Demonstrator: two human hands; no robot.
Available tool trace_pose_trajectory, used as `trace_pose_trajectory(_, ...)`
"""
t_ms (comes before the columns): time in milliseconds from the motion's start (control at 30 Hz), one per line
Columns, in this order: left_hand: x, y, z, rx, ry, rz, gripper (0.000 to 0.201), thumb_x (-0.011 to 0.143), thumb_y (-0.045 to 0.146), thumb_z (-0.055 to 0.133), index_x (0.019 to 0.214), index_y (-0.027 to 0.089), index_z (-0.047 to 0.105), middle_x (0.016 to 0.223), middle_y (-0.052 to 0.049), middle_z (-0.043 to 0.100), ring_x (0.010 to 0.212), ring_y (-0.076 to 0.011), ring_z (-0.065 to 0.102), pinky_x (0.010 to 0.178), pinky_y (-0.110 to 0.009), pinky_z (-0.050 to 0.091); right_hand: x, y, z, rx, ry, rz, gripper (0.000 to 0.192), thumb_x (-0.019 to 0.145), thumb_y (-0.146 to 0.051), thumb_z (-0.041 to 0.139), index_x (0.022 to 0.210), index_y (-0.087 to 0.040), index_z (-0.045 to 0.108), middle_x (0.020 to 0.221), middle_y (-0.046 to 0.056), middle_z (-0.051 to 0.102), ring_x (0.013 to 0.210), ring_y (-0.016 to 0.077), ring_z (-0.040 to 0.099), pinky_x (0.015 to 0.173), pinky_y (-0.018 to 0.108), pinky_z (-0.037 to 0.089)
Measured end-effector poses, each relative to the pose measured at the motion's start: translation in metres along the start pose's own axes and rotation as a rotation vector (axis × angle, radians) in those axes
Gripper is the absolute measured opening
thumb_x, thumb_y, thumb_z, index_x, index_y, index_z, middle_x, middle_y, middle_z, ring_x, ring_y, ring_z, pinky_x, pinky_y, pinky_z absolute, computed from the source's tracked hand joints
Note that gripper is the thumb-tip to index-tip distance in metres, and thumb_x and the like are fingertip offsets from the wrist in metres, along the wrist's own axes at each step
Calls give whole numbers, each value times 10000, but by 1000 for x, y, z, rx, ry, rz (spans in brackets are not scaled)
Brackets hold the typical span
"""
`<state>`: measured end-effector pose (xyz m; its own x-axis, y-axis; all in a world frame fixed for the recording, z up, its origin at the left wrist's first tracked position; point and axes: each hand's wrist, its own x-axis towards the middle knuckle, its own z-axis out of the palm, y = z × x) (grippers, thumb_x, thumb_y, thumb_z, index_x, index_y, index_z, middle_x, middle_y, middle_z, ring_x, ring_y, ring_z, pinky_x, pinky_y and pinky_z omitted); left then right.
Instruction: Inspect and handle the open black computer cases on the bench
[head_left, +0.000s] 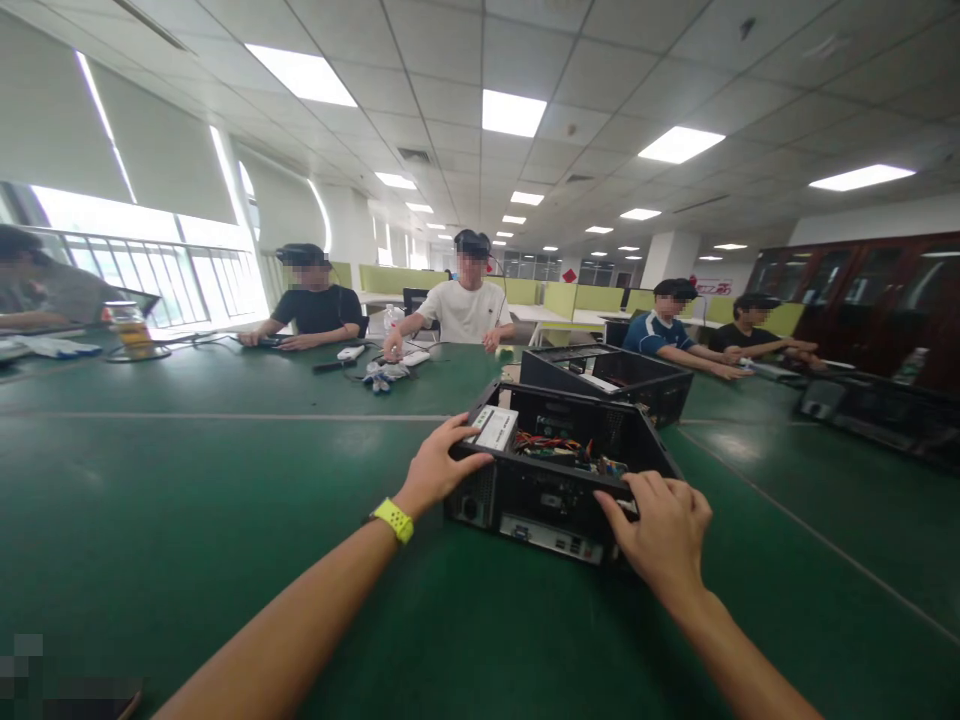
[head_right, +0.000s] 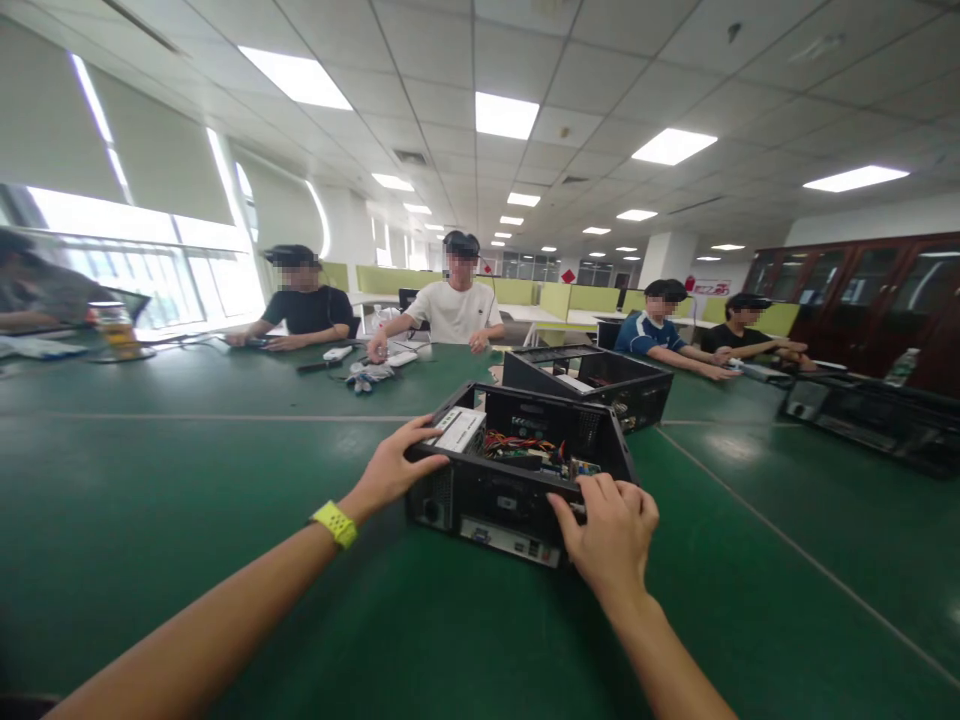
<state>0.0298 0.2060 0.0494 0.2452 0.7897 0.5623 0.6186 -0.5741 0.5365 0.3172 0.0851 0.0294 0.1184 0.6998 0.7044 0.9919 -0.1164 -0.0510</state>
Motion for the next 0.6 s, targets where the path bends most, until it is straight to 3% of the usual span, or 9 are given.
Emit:
trace_pose_trajectory(100, 25, -7, 18, 47, 59, -128, 507, 799, 442, 619, 1223, 168, 567, 1418, -138, 399, 1271, -300, 412, 1065, -442, 322, 29, -12, 30, -27, 17, 35, 375, 885, -510, 448, 971, -188, 620, 939, 85, 619, 937, 286, 450, 889, 437, 223)
trace_pose_trajectory(167, 28, -4, 37, 75, 105, -204, 553, 851, 399, 547, 1322, 124, 455, 1449, -194, 312, 1306, -328, 351, 1055, -479, 314, 55, -9, 55, -50, -3, 47, 401, 885, -525, 429, 984, -187, 621, 949, 94, 611, 939, 288, 444, 882, 432, 218)
trace_pose_trajectory(267, 3, 7, 58, 83, 67, -228, 501, 852, 359, 538, 1299, 144, 471, 1407, -170, 373, 1270, -301, 395, 1024, -451, 359, 98, 1, 95, -72, -49, 76, 441, 872, -554, 426, 997, -180, 623, 959, 108, 606, 943, 297, 443, 869, 434, 223)
trace_pose_trajectory(333, -27, 15, 58, 62, -28, -189, 417, 828, 366, 570, 1210, 200, 551, 1336, -107, 469, 1227, -259, 441, 1015, -409, 378, 126, 2, 121, -63, -64, 94, 452, 869, -552, 427, 1016, -170, 619, 988, 116, 604, 967, 306, 441, 872, 440, 227)
trace_pose_trajectory(467, -92, 26, 21, 11, -171, -214, 302, 814, 326, 573, 1103, 241, 600, 1222, -59, 554, 1169, -217, 473, 1012, -376, 372, 172, -22, 154, -6, -77, 163, 437, 866, -484, 455, 997, -104, 625, 1048, 177, 590, 1053, 352, 424, 929, 514, 195)
trace_pose_trajectory(600, -144, 26, -34, 37, -191, -305, 232, 805, 294, 555, 1024, 254, 620, 1149, -52, 588, 1097, -218, 506, 975, -364, 389, 181, -56, 157, 92, -48, 178, 449, 853, -294, 465, 1194, -7, 511, 1307, 273, 430, 1256, 398, 266, 1001, 601, 79)
